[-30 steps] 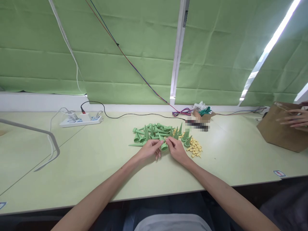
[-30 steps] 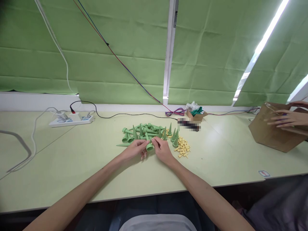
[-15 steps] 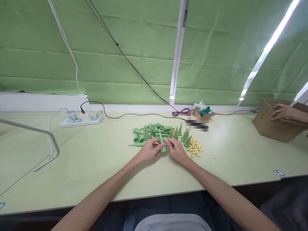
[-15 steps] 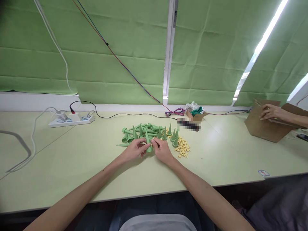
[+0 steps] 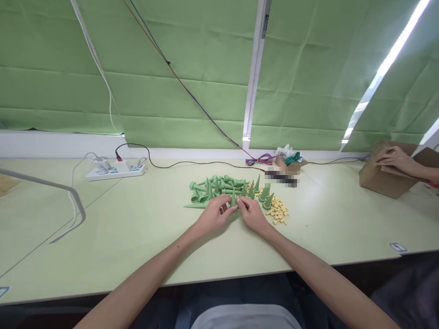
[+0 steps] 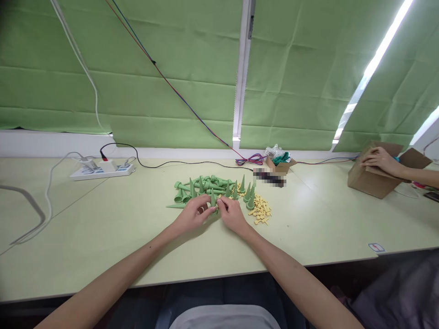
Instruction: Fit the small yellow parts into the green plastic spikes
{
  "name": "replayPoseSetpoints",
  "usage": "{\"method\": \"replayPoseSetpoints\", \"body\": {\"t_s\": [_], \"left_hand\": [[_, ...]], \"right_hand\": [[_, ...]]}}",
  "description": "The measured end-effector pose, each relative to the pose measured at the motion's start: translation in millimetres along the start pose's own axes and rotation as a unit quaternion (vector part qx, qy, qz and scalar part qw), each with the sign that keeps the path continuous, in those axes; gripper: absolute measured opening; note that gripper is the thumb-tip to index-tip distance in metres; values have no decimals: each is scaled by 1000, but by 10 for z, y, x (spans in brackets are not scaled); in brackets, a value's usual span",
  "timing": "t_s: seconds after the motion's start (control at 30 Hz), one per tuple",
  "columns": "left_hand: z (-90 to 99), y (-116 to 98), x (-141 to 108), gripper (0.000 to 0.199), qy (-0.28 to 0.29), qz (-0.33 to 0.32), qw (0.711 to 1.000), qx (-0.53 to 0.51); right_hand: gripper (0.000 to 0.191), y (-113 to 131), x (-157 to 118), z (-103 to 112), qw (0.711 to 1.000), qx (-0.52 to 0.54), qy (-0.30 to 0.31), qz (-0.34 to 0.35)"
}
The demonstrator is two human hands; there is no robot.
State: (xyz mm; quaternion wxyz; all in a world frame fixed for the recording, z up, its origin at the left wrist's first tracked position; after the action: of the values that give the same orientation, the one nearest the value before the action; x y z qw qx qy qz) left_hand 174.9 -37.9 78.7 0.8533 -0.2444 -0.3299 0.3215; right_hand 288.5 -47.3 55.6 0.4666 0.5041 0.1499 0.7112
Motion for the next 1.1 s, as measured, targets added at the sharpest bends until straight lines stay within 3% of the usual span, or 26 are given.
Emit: {"method": "replayPoseSetpoints", "body": {"t_s": [0.37, 0.63, 0.8, 1.1], "left_hand": [[-33, -95, -44, 19, 7, -79, 994, 82], [-42, -149, -66, 26, 3, -111, 983, 148], [-13, -121, -58, 27, -16, -98, 985, 143], [101, -73, -35, 24, -82, -50, 994, 44]], "right_hand": [[36, -103, 9, -28, 999, -3, 9, -33], [35, -163, 20, -24, 998, 18, 2, -54], [35, -159, 23, -10, 997, 36, -10, -65], [40, -147, 13, 77, 994, 56, -55, -72]]}}
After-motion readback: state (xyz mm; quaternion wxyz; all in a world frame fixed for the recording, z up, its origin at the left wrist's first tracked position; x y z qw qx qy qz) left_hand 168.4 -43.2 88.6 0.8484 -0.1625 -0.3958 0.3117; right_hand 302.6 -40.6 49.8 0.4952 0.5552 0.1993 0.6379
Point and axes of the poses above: each hand's wrist, its own x-axis towards the middle knuckle, its own z-axis out of the back of the hand, y = z × x, the point moved 9 cm from there along x, towards the middle knuckle, and after that the axes turned 3 degrees about z, right-handed, at the moved point
